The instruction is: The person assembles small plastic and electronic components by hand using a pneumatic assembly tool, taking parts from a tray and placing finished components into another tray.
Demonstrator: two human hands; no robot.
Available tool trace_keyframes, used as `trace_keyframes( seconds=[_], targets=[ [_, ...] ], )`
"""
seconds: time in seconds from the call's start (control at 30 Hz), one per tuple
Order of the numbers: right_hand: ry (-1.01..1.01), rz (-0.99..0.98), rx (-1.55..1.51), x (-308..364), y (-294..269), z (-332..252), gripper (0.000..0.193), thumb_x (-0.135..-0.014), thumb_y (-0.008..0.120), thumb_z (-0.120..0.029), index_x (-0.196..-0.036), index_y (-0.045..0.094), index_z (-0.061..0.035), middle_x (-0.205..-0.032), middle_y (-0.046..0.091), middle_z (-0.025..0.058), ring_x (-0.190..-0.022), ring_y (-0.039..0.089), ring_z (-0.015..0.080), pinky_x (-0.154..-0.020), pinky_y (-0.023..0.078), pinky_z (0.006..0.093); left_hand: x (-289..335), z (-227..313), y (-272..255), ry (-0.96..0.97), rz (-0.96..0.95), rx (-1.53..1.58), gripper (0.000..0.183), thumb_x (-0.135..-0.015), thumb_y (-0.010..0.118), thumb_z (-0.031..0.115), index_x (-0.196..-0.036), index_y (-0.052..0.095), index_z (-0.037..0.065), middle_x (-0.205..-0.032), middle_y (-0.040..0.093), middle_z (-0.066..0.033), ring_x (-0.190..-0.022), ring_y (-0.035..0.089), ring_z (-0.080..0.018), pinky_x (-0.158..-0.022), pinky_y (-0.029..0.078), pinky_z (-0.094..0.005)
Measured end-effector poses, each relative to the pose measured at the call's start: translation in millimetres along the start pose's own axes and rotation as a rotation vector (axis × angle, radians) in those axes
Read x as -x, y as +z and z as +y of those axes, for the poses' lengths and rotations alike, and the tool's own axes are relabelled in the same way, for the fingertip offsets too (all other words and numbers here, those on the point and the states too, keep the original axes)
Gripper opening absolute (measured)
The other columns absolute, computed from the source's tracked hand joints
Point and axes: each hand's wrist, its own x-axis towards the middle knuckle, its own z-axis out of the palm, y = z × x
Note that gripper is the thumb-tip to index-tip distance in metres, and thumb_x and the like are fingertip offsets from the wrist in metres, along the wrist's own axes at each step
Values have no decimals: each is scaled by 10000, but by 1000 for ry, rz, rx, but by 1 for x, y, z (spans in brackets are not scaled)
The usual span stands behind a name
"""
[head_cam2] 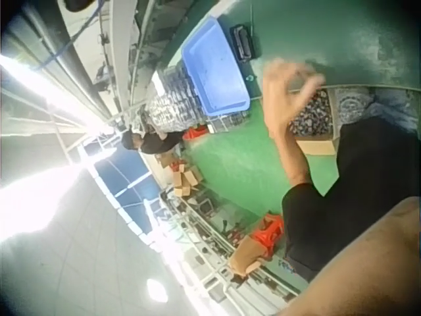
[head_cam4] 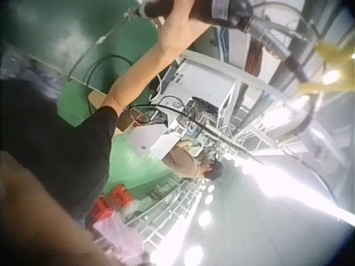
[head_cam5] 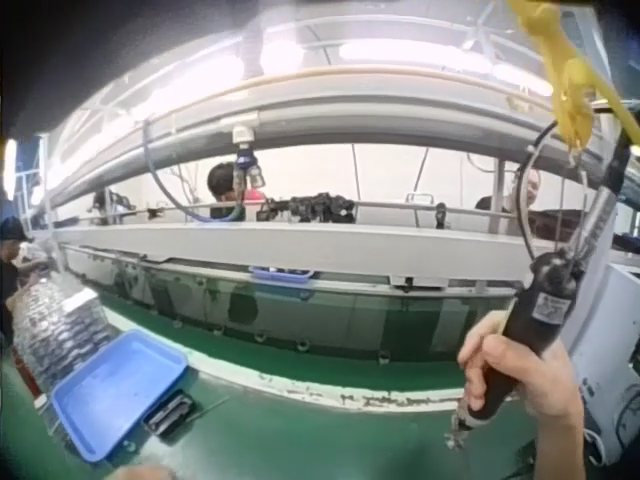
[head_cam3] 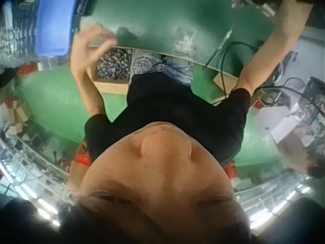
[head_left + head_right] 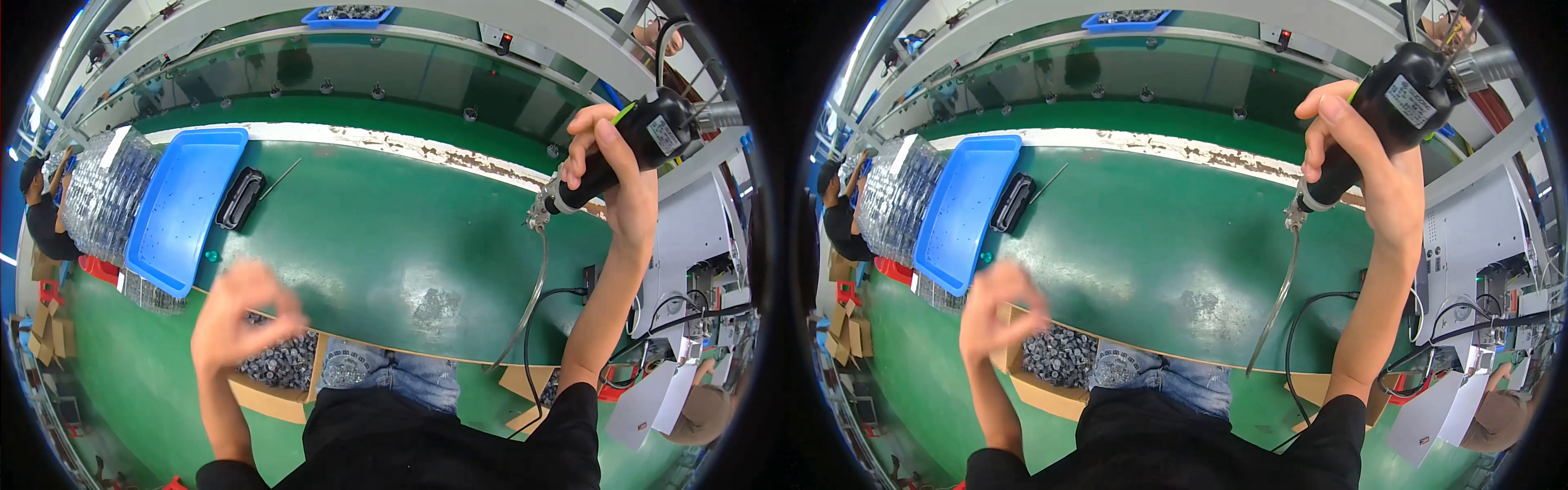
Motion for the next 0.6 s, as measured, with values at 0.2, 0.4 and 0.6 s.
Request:
trace_keyframes(
  seconds=[0.2,0.4,0.6],
  targets=[
    [40,-143,-55,-14,-2,5,374,-1016,570,-312,-1014,640,55,-599,556,52,-551,572,130,-570,485,279,-226,-122,28,-15,435,-394,373,-871,752,366,-1094,677,76,-861,677,-77,-849,662,-303,-763,532,-432],
    [-169,-170,-143,-15,-16,27,498,-1072,476,-411,-1113,577,75,-593,535,44,-538,554,124,-579,485,275,-333,-171,62,-264,463,-569,580,-817,780,570,-1122,712,82,-979,746,-117,-925,724,-333,-791,569,-446],
    [-162,-164,-106,-21,-11,32,525,-1085,355,-564,-1084,461,-50,-585,412,-46,-468,401,65,-558,405,237,-334,-153,64,-116,347,-302,439,-821,801,446,-948,755,28,-918,756,-133,-887,716,-309,-804,565,-408]
  ],
)
